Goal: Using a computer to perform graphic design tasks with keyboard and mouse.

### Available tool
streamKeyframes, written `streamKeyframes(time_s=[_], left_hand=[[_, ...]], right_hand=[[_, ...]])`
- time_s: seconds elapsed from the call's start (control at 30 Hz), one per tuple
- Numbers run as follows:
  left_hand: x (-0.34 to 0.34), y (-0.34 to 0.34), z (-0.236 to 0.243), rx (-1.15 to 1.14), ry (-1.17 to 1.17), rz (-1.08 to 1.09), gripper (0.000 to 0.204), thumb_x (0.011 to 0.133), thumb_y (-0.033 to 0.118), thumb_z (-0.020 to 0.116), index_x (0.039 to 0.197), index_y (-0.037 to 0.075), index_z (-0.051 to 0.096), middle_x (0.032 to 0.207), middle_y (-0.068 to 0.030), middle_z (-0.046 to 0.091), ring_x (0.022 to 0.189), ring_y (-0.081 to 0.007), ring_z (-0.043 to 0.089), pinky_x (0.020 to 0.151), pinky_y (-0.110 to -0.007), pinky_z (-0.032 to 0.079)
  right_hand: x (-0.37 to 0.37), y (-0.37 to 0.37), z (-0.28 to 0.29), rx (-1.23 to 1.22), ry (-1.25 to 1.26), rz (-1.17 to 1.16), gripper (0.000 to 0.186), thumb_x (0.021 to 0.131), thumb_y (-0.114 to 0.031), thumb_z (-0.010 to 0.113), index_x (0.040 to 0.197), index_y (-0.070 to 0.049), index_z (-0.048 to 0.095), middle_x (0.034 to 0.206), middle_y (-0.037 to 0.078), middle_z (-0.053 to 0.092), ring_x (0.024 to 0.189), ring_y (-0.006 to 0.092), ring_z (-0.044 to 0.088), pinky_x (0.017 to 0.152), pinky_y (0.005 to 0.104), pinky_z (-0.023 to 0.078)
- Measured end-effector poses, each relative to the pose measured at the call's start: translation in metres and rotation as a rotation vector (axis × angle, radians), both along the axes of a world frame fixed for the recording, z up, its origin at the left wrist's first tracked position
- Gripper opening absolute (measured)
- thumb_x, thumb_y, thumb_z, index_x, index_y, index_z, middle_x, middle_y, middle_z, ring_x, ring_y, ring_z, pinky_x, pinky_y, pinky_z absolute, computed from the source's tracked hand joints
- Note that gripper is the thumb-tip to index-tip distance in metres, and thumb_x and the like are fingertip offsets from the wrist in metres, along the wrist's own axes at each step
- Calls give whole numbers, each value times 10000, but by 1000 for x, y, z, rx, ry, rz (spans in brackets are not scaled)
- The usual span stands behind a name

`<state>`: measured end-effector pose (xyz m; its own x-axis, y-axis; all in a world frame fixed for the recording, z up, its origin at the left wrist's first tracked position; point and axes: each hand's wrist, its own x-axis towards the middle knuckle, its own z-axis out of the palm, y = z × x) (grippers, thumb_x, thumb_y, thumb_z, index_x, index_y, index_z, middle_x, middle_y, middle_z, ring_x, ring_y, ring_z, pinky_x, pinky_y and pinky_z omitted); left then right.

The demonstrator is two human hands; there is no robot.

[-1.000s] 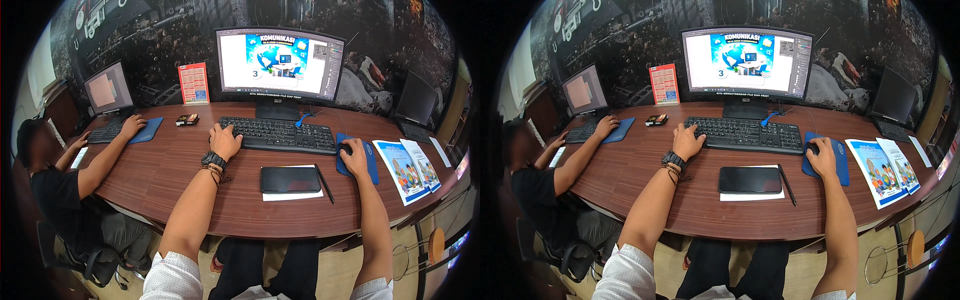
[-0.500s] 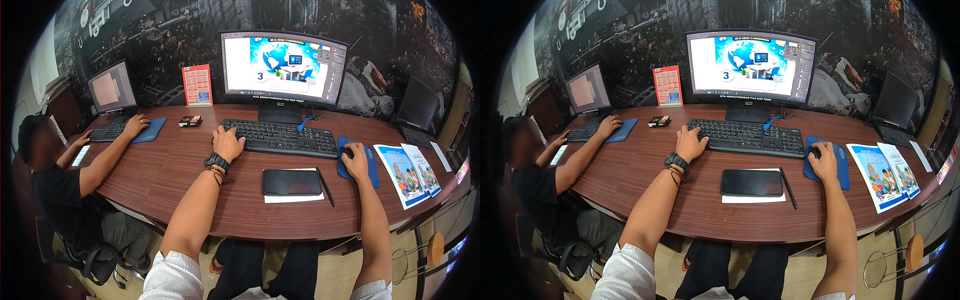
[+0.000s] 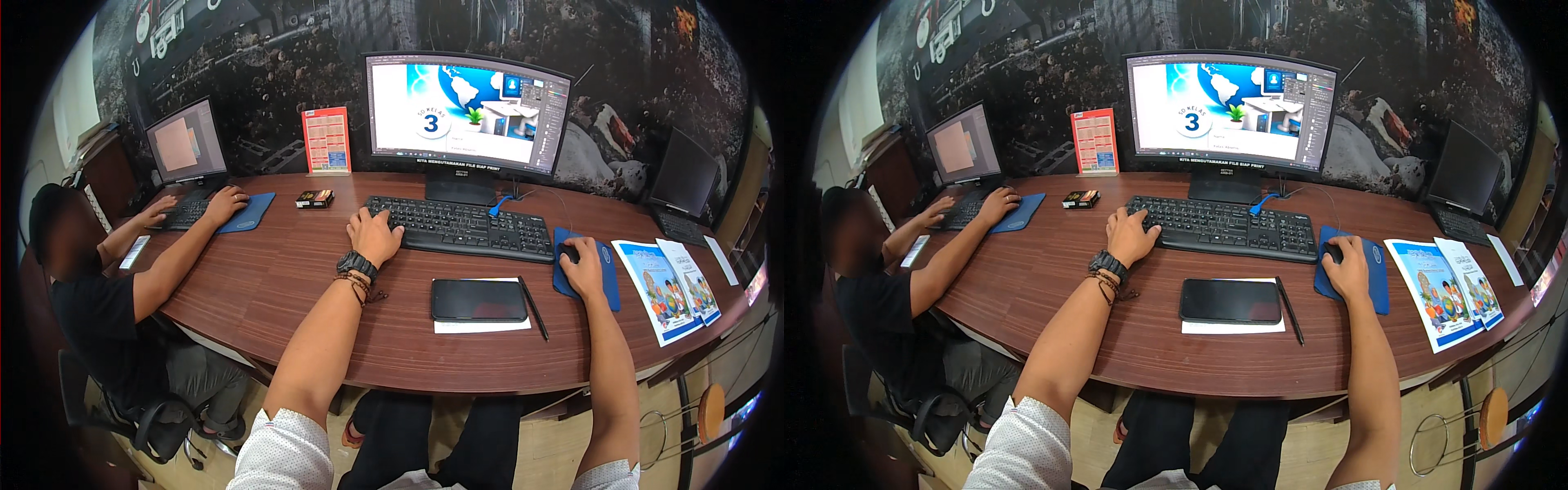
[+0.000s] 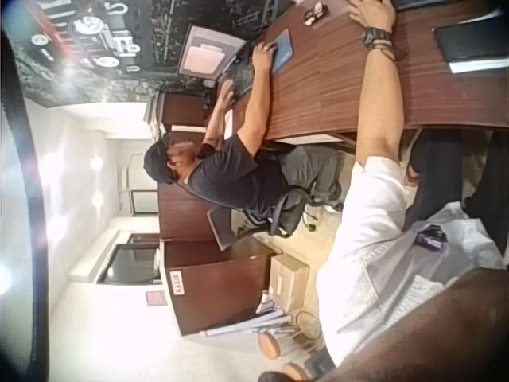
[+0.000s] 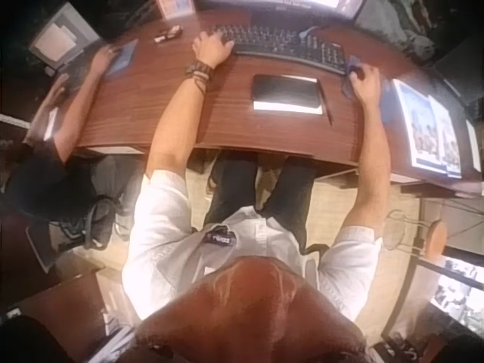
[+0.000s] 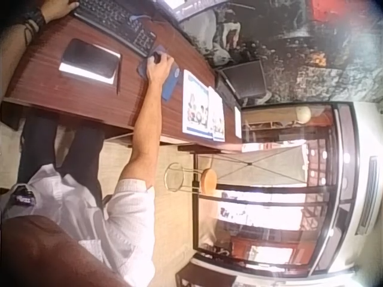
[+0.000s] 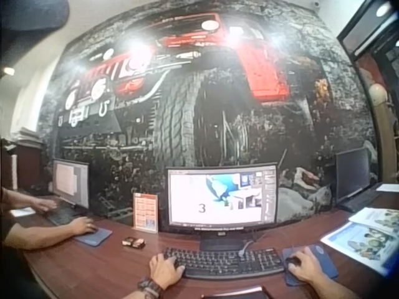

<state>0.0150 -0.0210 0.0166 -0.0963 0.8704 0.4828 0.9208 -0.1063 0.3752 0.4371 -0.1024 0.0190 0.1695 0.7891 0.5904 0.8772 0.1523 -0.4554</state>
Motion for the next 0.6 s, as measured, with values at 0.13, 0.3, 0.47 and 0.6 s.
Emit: streamKeyframes(time_s=[0.13,0.3,0.47,0.6], left_hand=[[1,2,-1,-7,3,-3,525,846,389,714,1269,82,662,1303,-261,506,1237,-451,440,1077,-533,344],[-1,3,-1,-26,3,-1,528,848,404,706,1265,82,664,1310,-262,504,1240,-450,440,1077,-532,345],[0,2,1,-47,-9,-5,509,860,395,695,1254,75,663,1327,-258,493,1260,-447,420,1090,-549,323],[0,0,1,-47,-18,-13,487,870,386,690,1238,67,666,1342,-264,485,1275,-450,403,1104,-572,298]], right_hand=[[5,3,-3,2,-1,5,298,804,-185,665,1076,-63,686,1156,160,581,1085,372,592,934,440,486],[5,3,-3,10,-6,4,309,805,-191,668,1084,-61,697,1158,167,583,1084,370,594,938,439,487],[4,2,-2,10,3,15,308,808,-181,664,1087,-55,691,1155,158,582,1086,366,593,939,434,484],[2,2,0,10,18,12,321,817,-172,676,1115,-53,681,1170,149,579,1102,360,588,945,431,479]])
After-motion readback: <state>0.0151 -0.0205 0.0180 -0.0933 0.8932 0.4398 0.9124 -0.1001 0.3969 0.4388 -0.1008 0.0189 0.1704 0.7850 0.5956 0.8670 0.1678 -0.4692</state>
